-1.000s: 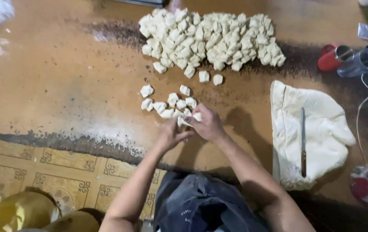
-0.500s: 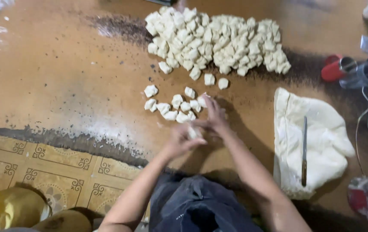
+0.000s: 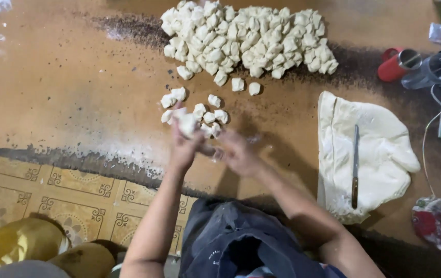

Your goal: Cutting a large piece of dough into strips with a knife and then portioning those strips into small balls by hand on a floured surface.

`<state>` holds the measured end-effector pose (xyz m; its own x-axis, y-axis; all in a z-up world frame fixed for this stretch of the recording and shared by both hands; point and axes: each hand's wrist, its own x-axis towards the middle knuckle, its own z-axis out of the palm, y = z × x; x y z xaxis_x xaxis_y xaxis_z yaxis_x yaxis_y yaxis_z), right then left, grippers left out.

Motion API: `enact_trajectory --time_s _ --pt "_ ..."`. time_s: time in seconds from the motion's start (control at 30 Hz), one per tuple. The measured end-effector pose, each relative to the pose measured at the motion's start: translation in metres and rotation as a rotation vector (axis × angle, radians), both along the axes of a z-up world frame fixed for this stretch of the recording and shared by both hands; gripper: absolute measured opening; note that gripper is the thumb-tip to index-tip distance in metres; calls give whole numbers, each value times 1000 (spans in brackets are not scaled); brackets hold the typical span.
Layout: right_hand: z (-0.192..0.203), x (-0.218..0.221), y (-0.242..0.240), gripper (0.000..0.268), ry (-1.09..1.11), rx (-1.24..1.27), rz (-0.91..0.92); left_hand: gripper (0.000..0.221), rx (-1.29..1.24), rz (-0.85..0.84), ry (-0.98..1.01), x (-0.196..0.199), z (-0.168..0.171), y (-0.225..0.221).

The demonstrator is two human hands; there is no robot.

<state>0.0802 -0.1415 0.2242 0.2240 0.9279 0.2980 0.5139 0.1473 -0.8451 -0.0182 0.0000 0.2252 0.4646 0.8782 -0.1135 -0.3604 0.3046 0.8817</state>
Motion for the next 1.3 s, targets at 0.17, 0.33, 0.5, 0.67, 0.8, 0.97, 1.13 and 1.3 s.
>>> enact_trajectory --time_s 0.17,0.33,0.5,0.67,0.8,0.97,1.13,1.3 --pt "-20 29 28 32 -153 297 -182 117 1151 -564 341 8 45 12" --pt "-64 31 48 49 -211 288 -308 29 872 -529 358 17 -114 25" --pt "-35 9 42 32 -299 249 -365 33 703 -554 501 9 -109 15" --pt "-113 30 46 21 -255 309 -519 15 979 -614 764 18 -153 -3" --pt "-160 58 23 36 -527 8 -522 10 1470 -850 826 -17 -93 -25" --pt "-51 49 23 63 -232 -186 -372 89 944 -694 518 4 -57 16" --pt "-52 16 3 17 -120 76 -261 61 1024 -741 590 -3 -55 4" --pt "-86 32 18 32 -188 297 -396 16 804 -448 432 20 -148 -25"
